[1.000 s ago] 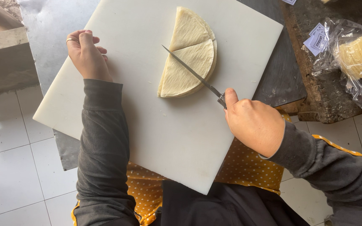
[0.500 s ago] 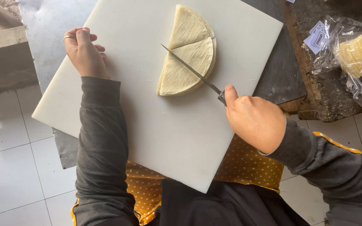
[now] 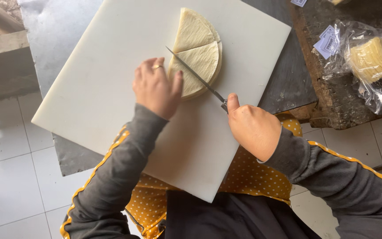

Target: The person separates thin round dough sheets, stacks them, and uses a knife to cut the stack into quarters. The cut pieces are then placed into a clear plastic bag and set aside. The person repeats the process with another stack of dough sheets.

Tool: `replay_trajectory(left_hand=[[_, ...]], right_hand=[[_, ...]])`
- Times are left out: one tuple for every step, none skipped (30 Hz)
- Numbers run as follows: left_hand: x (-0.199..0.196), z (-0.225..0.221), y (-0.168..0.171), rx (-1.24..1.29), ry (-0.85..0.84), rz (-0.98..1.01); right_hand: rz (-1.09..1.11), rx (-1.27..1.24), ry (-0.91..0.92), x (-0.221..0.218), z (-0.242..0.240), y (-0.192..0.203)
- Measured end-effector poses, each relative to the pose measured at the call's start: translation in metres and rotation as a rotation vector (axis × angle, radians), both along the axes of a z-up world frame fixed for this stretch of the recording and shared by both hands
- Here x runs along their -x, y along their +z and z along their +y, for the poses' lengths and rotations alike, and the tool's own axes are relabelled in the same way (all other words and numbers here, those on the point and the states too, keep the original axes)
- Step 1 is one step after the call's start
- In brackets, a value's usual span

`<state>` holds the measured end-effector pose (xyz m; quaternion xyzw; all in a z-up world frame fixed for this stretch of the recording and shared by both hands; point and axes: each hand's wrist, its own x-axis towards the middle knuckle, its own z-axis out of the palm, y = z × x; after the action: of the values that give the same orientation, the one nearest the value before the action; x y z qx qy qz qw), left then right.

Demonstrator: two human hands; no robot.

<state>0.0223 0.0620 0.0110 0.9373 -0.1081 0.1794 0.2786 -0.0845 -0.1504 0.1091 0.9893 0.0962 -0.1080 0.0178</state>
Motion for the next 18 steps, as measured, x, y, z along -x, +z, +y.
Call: replay_trajectory(left_hand=[[0.006,-0.008,0.003,-0.089,0.041,-0.034],[0.012,-0.015,0.006,-0.177,0.080,-0.065],[0.014,-0.021,0.008,-0.192,0.090,-0.067],[0.016,-0.024,0.009,-0.207,0.099,-0.059],[0.017,-0.027,0.008,-0.223,0.108,-0.051],[0.020,-0.028,0.005,-0.184,0.100,0.014],[0.020,-0.028,0.002,-0.144,0.092,0.079],[0.019,-0.028,-0.001,-0.101,0.085,0.136],[0.018,-0.028,-0.004,-0.101,0.076,0.102],[0.017,-0.029,-0.007,-0.099,0.067,0.066],[0.016,-0.029,-0.010,-0.098,0.057,0.030],[0.015,-0.029,-0.012,-0.099,0.052,0.027],[0.014,-0.029,-0.014,-0.101,0.047,0.024],[0.013,-0.029,-0.014,-0.105,0.045,0.016],[0.013,-0.028,-0.015,-0.114,0.036,0.012],[0.013,-0.027,-0.015,-0.124,0.026,0.005],[0.012,-0.026,-0.014,-0.134,0.017,-0.001],[0.011,-0.025,-0.014,-0.142,0.011,0.026]], right_hand=[[-0.018,0.015,0.005,0.000,0.001,0.000],[-0.032,0.032,0.009,0.001,0.001,0.000],[-0.046,0.050,0.012,0.001,0.001,0.000],[-0.054,0.052,0.028,0.003,0.001,0.000],[-0.062,0.053,0.044,0.002,0.001,0.000],[-0.064,0.055,0.060,0.003,0.000,-0.001],[-0.060,0.069,0.092,0.004,-0.001,-0.001],[-0.062,0.087,0.125,0.003,-0.002,-0.001],[-0.064,0.103,0.157,0.002,-0.002,0.000],[-0.054,0.103,0.151,0.000,-0.002,0.000],[-0.043,0.103,0.145,-0.001,-0.001,-0.001],[-0.033,0.103,0.139,-0.003,0.000,-0.001],[-0.027,0.103,0.153,-0.004,0.000,-0.001],[-0.026,0.101,0.168,-0.007,0.000,0.000],[-0.025,0.099,0.184,-0.009,0.000,0.001],[-0.021,0.100,0.175,-0.010,0.001,0.001],[-0.016,0.101,0.167,-0.010,0.001,0.001],[-0.013,0.102,0.158,-0.011,0.002,0.001]])
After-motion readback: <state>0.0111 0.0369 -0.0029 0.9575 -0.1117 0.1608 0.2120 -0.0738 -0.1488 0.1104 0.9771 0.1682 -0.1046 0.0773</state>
